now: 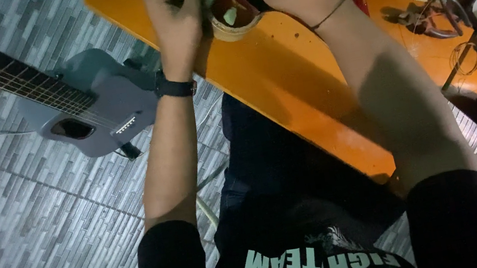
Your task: Restringing an electric guitar by threading new strings through the bridge and winding them around the tuning pegs using a manual string winder.
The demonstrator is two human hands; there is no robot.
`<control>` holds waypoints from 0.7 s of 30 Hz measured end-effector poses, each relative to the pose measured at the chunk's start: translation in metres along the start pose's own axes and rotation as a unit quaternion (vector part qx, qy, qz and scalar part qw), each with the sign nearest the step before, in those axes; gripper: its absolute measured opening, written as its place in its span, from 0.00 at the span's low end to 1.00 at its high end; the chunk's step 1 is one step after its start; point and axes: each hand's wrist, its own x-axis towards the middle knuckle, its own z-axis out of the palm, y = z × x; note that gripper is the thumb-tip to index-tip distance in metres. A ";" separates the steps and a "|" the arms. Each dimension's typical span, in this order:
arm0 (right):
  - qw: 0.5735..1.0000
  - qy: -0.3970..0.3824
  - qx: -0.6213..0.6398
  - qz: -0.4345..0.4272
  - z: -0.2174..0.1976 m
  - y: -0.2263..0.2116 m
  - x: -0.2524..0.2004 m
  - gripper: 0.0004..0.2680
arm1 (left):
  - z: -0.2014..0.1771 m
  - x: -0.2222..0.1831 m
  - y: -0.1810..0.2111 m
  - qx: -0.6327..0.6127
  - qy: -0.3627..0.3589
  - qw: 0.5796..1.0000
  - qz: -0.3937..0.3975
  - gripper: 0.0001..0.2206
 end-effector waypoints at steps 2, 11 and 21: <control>0.972 -0.005 -0.229 -0.055 -0.013 -0.010 0.004 0.07 | -0.002 0.000 0.001 0.006 -0.007 1.000 -0.003 0.04; 0.997 -0.026 0.054 0.044 -0.014 -0.014 0.008 0.20 | -0.001 0.001 0.009 -0.049 -0.016 0.999 -0.018 0.05; 0.979 0.094 0.175 -0.041 -0.037 -0.027 0.025 0.09 | 0.000 0.006 0.017 -0.070 -0.005 0.997 -0.011 0.05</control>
